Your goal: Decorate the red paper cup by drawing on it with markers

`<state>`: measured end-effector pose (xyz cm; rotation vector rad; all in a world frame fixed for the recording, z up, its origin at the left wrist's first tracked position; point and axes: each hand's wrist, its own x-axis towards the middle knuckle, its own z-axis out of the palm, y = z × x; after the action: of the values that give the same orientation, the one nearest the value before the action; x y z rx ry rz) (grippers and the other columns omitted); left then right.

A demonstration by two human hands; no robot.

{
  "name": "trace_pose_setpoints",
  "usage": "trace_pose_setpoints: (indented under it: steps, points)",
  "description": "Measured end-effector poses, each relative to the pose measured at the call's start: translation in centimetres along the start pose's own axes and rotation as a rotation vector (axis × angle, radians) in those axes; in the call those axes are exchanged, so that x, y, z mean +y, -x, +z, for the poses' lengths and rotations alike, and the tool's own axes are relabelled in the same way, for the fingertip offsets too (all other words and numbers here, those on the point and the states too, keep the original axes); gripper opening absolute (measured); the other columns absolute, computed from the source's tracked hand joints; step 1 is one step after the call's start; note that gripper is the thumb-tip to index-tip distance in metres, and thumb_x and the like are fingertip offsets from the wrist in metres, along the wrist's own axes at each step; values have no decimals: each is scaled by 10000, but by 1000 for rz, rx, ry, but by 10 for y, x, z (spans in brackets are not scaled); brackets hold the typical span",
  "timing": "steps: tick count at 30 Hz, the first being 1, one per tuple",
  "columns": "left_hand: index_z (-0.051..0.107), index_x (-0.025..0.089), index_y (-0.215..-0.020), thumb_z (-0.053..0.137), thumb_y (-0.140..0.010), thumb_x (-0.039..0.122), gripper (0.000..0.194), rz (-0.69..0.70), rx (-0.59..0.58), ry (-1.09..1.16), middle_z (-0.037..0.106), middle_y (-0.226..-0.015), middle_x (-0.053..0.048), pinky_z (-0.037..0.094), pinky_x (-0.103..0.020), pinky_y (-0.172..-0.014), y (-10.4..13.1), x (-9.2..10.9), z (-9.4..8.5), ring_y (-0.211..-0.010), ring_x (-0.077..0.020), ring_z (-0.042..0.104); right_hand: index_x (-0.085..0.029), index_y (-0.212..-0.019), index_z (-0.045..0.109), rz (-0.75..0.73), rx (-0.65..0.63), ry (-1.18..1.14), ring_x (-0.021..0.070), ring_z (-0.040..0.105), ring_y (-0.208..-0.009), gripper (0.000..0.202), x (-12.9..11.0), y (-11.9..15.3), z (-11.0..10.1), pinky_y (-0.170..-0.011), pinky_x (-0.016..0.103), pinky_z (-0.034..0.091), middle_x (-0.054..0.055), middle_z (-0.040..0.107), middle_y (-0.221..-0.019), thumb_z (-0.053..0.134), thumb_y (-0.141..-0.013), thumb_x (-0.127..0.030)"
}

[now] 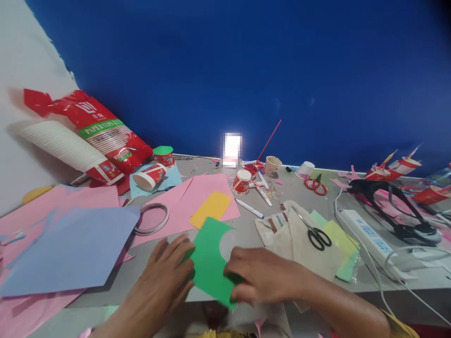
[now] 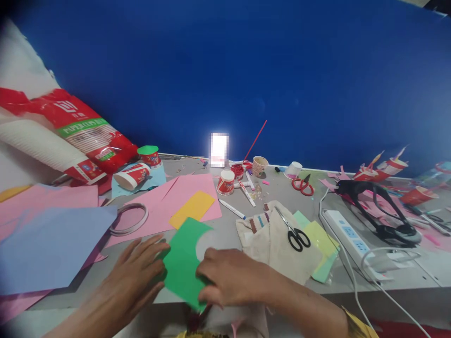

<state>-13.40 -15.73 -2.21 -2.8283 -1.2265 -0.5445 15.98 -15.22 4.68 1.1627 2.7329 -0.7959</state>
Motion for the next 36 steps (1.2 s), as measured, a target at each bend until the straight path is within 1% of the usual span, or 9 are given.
trace_pose_setpoints:
  steps: [3, 7, 12, 16, 19, 23, 29, 33, 36]
  points:
    - [681, 282, -1042, 489, -970, 227, 213, -101, 146, -100, 699, -1330, -95, 394, -604, -1121, 11, -7, 2, -1390, -366, 534, -240, -1217, 716, -77, 26, -76, 222, 692, -1025, 274, -4, -3, -3, -769, 277, 457, 41, 740, -1117, 753, -974, -360]
    - [659, 273, -1219, 581, -974, 476, 327, -210, 143, -93, 677, -1386, -138, 393, -611, -1118, 13, 8, 10, -1407, -409, 519, -194, -1401, 593, 169, 289, 2, 287, 652, -1173, 503, 9, -25, -11, -892, 352, 488, 130, 649, -1352, 757, -958, -366]
    - [579, 160, -1384, 688, -890, 505, 612, -278, 131, -163, 690, -1373, -223, 364, -667, -1104, 1, 18, 14, -1364, -474, 547, -184, -1473, 516, 277, 211, 16, 325, 643, -1195, 734, 21, -49, -18, -878, 370, 480, 160, 592, -1428, 851, -862, -411]
    - [630, 166, -1326, 704, -872, 451, 541, -375, -2, -132, 719, -1291, -199, 414, -620, -1063, -13, 7, 1, -1267, -444, 610, -213, -1342, 604, 269, 129, -64, 276, 656, -1084, 596, 23, -53, -24, -770, 303, 406, 92, 689, -1266, 866, -832, -378]
    - [650, 195, -1288, 661, -891, 396, 444, -425, -101, -59, 724, -1245, -169, 450, -571, -1011, -25, 2, -10, -1216, -407, 627, -213, -1066, 678, 263, 152, -105, 226, 629, -952, 341, 26, -50, -25, -692, 277, 325, 39, 719, -1067, 855, -831, -385]
    - [663, 208, -1064, 565, -907, 337, 226, -446, -99, 168, 744, -1115, -124, 486, -502, -952, -49, -2, -22, -1102, -348, 665, -201, -752, 565, 299, 302, -244, 148, 518, -737, 246, 36, -44, -21, -637, 264, 277, -36, 596, -770, 761, -868, -295]
    - [560, 244, -926, 528, -888, 358, 124, -549, -70, 475, 704, -842, -19, 482, -370, -727, -111, -20, -32, -796, -253, 658, -204, -723, 545, 404, 476, -582, 137, 505, -684, 219, 51, -40, -19, -634, 248, 363, -61, 523, -692, 680, -872, -290]
    - [602, 232, -1007, 537, -863, 274, 163, -478, -120, 426, 727, -916, -30, 451, -339, -715, -149, -31, -28, -861, -246, 680, -184, -881, 656, 489, 492, -385, 180, 612, -763, 112, 50, -35, -20, -660, 267, 382, 3, 680, -815, 688, -893, -291]
    - [642, 223, -1043, 515, -879, 219, 208, -430, -161, 299, 741, -909, -40, 439, -330, -696, -162, -36, -21, -870, -257, 697, -194, -1226, 669, 573, 445, -75, 252, 700, -859, 311, 47, -24, -26, -686, 301, 374, 74, 782, -960, 675, -945, -329]
